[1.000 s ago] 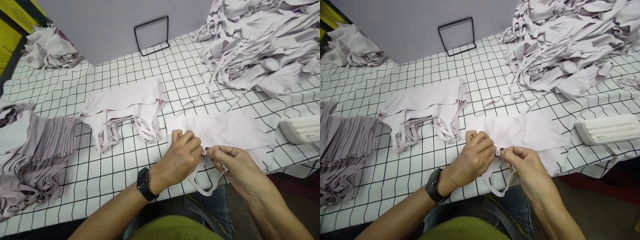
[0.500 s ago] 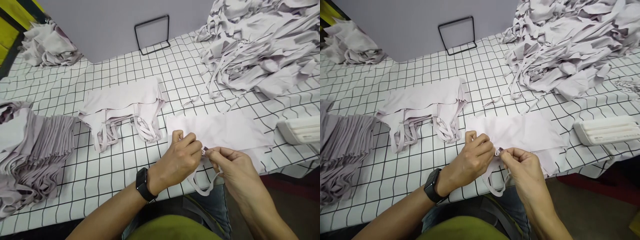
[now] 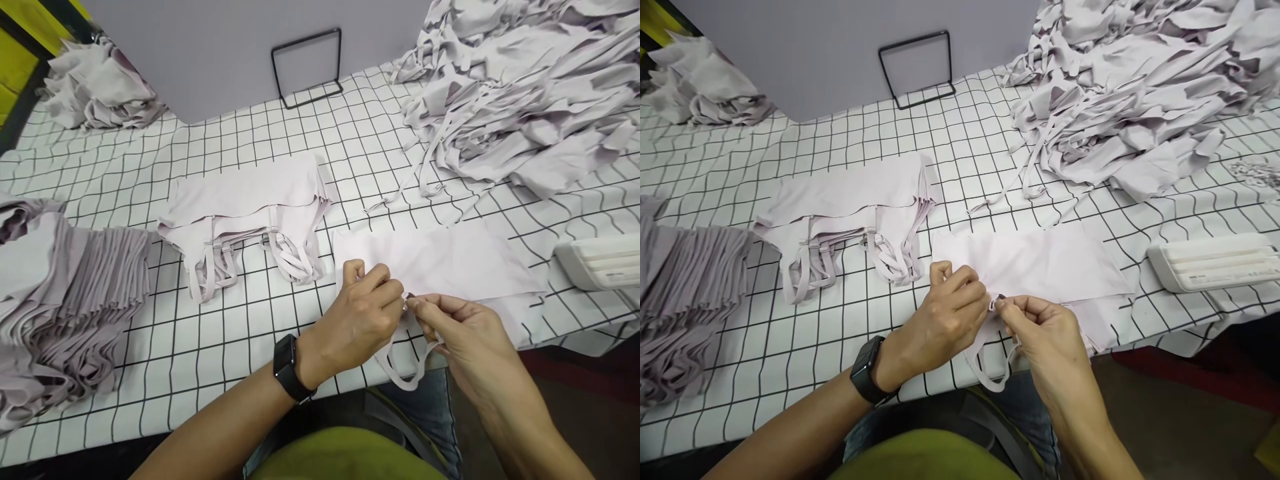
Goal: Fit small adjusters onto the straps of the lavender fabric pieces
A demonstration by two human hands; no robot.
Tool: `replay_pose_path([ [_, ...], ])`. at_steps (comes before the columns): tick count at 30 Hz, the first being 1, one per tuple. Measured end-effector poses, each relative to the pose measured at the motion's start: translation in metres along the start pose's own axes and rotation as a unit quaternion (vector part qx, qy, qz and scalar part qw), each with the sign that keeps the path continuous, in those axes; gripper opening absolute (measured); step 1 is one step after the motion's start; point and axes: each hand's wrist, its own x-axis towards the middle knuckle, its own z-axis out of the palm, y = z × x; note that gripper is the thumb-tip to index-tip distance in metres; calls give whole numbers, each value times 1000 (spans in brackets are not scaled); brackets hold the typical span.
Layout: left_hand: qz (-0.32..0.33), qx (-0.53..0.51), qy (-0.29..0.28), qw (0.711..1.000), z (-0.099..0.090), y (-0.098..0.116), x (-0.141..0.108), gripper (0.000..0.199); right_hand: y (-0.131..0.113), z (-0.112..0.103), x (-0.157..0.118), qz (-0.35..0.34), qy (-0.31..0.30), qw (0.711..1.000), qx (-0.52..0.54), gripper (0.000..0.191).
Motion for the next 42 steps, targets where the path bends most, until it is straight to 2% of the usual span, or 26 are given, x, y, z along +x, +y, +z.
replay_pose_path([
  [5,1,5,-26,1000,-2,0,-1,31,0,1,1,-13,5,1000,12,29],
  [10,-4,-12,-44,999,-5,1,0,30,-1,6,-2,-24,20,999,13,30],
  [17,15,-18,-69,997,-9,-2,3,34,-4,3,-4,-75,11,991,-113,19],
  [20,14,-25,-74,997,-9,-4,2,32,-4,1,1,-75,5,993,-95,20],
  [26,-3,-35,-53,998,-7,-4,-2,29,-3,5,3,-30,15,999,-25,24],
  [32,-13,-31,-71,997,-6,1,0,29,-1,10,-6,-103,47,992,-63,19],
  [37,-39,-52,-27,998,-5,2,-1,27,2,14,-12,-169,102,973,-124,19],
  [39,-42,-51,-18,998,-4,2,-1,27,5,13,-14,-167,103,973,-125,21],
  [42,-39,-38,-27,998,-5,2,-2,26,6,10,-15,-133,65,983,-105,26],
])
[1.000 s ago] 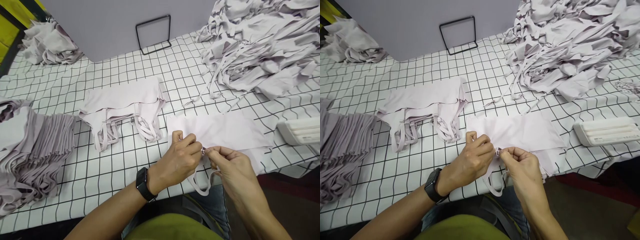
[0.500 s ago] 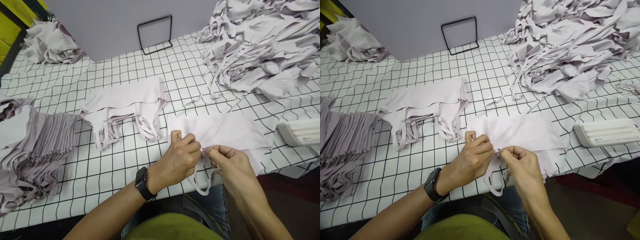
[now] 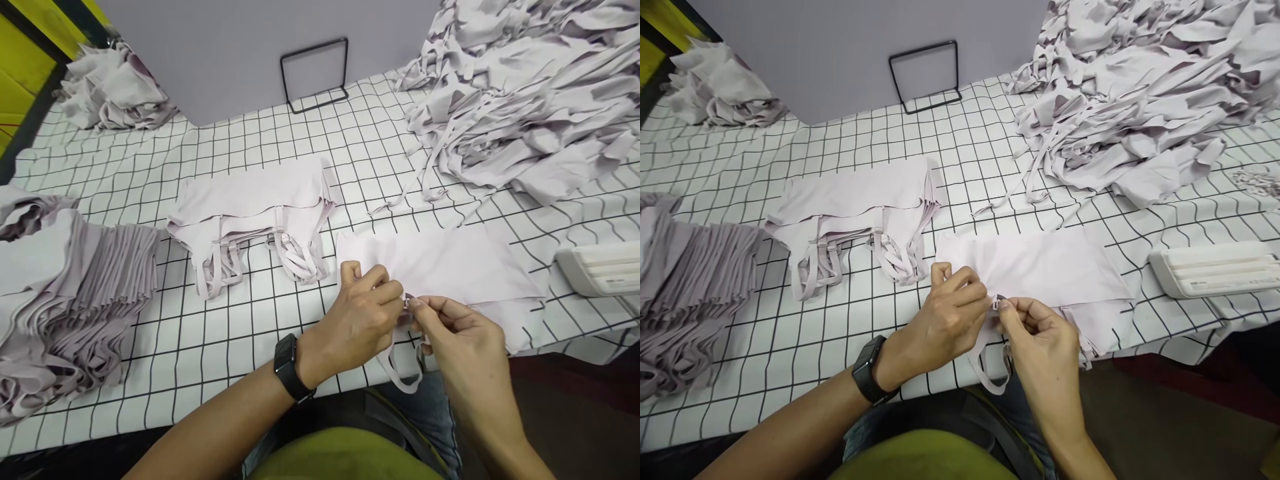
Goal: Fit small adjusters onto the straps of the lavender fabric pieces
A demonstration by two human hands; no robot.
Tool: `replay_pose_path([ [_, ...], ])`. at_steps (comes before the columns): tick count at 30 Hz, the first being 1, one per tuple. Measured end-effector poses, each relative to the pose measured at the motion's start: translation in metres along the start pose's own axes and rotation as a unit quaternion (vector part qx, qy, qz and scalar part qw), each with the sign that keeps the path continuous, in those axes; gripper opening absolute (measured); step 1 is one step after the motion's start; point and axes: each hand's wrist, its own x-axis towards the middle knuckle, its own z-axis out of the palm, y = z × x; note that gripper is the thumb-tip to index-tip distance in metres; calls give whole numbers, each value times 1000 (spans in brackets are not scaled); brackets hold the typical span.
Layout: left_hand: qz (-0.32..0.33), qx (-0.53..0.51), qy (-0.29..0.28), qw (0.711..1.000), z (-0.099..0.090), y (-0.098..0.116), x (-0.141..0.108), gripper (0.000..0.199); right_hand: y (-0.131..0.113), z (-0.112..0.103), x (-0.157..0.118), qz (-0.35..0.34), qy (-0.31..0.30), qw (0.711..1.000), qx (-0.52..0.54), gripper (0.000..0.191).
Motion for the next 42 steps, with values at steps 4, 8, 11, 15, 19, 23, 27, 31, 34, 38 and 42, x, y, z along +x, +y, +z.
replay_pose_path([
  [4,12,20,-16,1000,-1,1,-1,24,1,-6,-1,25,-27,999,31,33],
  [8,25,34,-9,999,-1,2,-1,25,1,-7,-1,64,-26,995,71,32],
  [11,37,37,-1,999,-1,3,0,31,1,-4,3,104,-38,984,138,27],
  [15,39,27,1,999,-2,4,-2,33,1,2,8,141,-39,965,218,26],
  [19,24,24,5,999,-1,6,-5,31,1,6,7,124,-19,962,241,25],
  [23,38,22,17,999,-1,5,-5,33,2,4,9,109,-34,971,211,20],
  [27,55,10,5,998,-5,3,-5,33,1,1,11,62,-56,989,120,13],
  [31,21,24,22,999,-2,3,-9,28,4,4,8,57,-32,989,135,20],
  [34,-6,46,31,998,4,2,-12,19,7,4,6,101,-41,974,199,29],
  [38,-11,46,16,999,8,1,-11,17,8,1,8,112,-66,974,184,35],
  [42,5,18,0,1000,4,2,-10,19,7,1,9,93,-79,977,176,31],
])
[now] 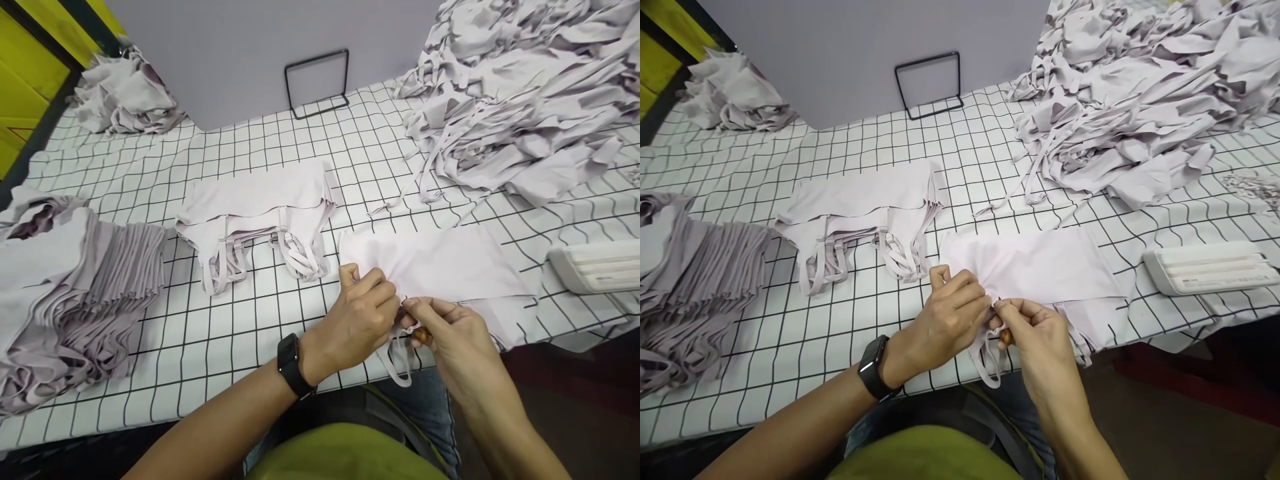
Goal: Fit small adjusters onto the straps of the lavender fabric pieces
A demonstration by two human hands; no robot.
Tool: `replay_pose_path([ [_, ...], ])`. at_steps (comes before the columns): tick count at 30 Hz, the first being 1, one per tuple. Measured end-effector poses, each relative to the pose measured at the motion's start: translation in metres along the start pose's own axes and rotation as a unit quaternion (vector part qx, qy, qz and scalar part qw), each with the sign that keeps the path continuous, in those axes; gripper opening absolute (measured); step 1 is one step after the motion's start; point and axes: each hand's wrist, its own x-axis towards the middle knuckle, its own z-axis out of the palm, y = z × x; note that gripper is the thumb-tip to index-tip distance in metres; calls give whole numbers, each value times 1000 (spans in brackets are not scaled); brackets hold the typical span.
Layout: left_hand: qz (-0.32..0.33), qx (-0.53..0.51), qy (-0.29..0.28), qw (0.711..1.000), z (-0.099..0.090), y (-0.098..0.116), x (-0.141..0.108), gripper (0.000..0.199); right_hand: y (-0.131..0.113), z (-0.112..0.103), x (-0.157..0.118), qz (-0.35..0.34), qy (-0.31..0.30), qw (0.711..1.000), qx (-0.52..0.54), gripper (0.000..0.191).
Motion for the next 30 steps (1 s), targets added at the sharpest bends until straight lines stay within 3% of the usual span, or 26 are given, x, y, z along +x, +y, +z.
replay_pose_path([
  [5,6,-22,-12,1000,-3,4,-2,23,-1,1,0,-10,22,999,46,26],
  [14,-21,19,-14,999,-1,1,-2,23,4,6,-13,21,35,996,78,38],
  [17,-16,34,-29,999,-2,-1,-2,24,9,5,-20,35,-2,998,43,40],
  [20,-15,45,-49,998,-6,-1,-6,23,14,-8,-29,45,-73,993,-82,38],
  [23,-31,43,-68,996,-14,1,-14,23,18,-30,-40,0,-99,967,-234,36],
  [26,-63,50,-70,994,-20,4,-24,30,16,-53,-49,-83,-101,915,-381,37],
  [30,-61,71,-73,993,-18,5,-31,29,8,-66,-34,-219,-23,854,-472,38],
])
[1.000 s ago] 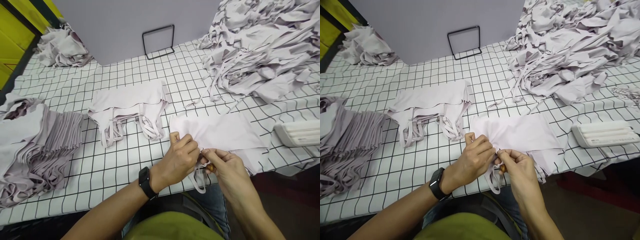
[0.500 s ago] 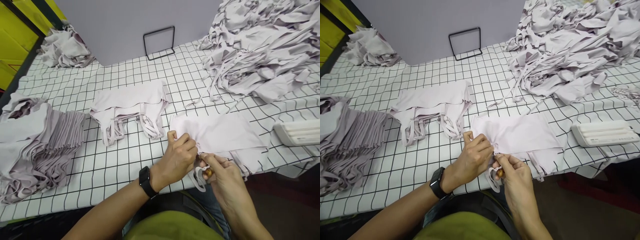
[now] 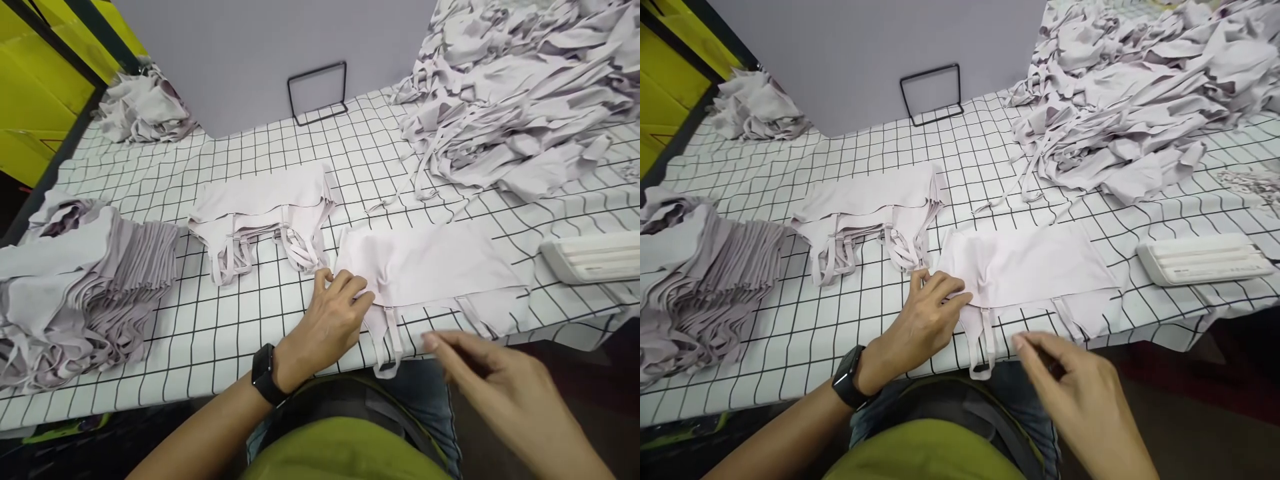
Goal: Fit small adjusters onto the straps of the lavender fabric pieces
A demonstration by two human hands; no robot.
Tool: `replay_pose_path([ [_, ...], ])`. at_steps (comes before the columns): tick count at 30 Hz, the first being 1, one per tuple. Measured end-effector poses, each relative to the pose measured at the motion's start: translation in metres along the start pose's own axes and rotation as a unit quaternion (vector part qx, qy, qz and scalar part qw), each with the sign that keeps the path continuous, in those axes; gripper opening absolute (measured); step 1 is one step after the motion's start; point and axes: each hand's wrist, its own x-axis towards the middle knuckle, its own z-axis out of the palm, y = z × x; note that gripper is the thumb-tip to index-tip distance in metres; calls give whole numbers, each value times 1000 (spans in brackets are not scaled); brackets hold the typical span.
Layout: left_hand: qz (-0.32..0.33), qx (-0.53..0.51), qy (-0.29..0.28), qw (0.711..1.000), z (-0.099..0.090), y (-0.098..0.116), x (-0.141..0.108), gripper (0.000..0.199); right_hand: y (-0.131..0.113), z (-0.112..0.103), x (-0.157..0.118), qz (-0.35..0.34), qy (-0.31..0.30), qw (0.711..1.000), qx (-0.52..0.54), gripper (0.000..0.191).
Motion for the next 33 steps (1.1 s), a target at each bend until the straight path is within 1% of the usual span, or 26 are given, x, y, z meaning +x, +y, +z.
replay_pose_path([
  [1,2,7,1,1000,1,0,1,29,3,0,10,-41,48,998,-29,39],
  [3,4,17,2,1000,3,0,3,31,12,1,33,-134,126,977,-110,41],
  [4,4,19,0,1000,3,0,5,32,18,1,44,-172,144,962,-154,43],
  [5,2,20,-3,1000,3,0,6,34,25,1,54,-195,154,950,-192,44],
  [6,-3,22,-4,1000,3,0,7,36,32,-1,62,-199,165,940,-221,44],
  [8,-18,24,2,1000,1,-1,7,39,45,-7,69,-171,208,931,-246,42],
  [10,-30,13,13,999,-2,-1,5,38,50,-13,64,-139,260,924,-244,39],
  [11,-32,1,18,999,-3,-1,5,36,48,-13,59,-144,268,922,-239,39],
  [12,-30,-15,21,999,-4,-1,5,33,43,-12,53,-166,259,923,-231,41],
  [13,-23,-31,22,999,-5,0,5,30,37,-8,46,-203,233,925,-220,44],
  [15,-11,-51,14,999,-5,1,9,27,23,4,35,-286,157,924,-199,52],
  [16,-8,-49,9,999,-4,2,11,26,17,10,30,-316,124,922,-188,55],
  [17,-10,-39,5,999,-3,2,13,26,14,14,26,-339,104,918,-178,56],
  [18,-18,-24,4,1000,-1,3,14,26,13,16,24,-352,98,915,-170,55],
  [20,-42,5,13,999,2,2,15,24,18,11,20,-359,121,914,-147,46],
  [22,-59,14,30,998,3,1,14,22,27,0,18,-346,144,920,-112,37],
  [24,-65,6,50,997,3,2,11,20,33,-10,17,-329,150,929,-83,35],
  [26,-50,-6,60,997,2,5,9,21,34,-13,18,-324,146,932,-69,37],
  [28,-12,-15,43,999,0,9,8,25,32,-10,20,-327,139,932,-72,42],
  [30,20,-12,8,1000,0,13,8,31,29,-3,23,-332,114,931,-103,48],
  [32,17,-2,-13,1000,1,14,9,34,28,2,25,-331,96,927,-148,50],
  [33,6,1,-16,1000,1,13,10,35,28,3,26,-323,99,927,-161,49],
])
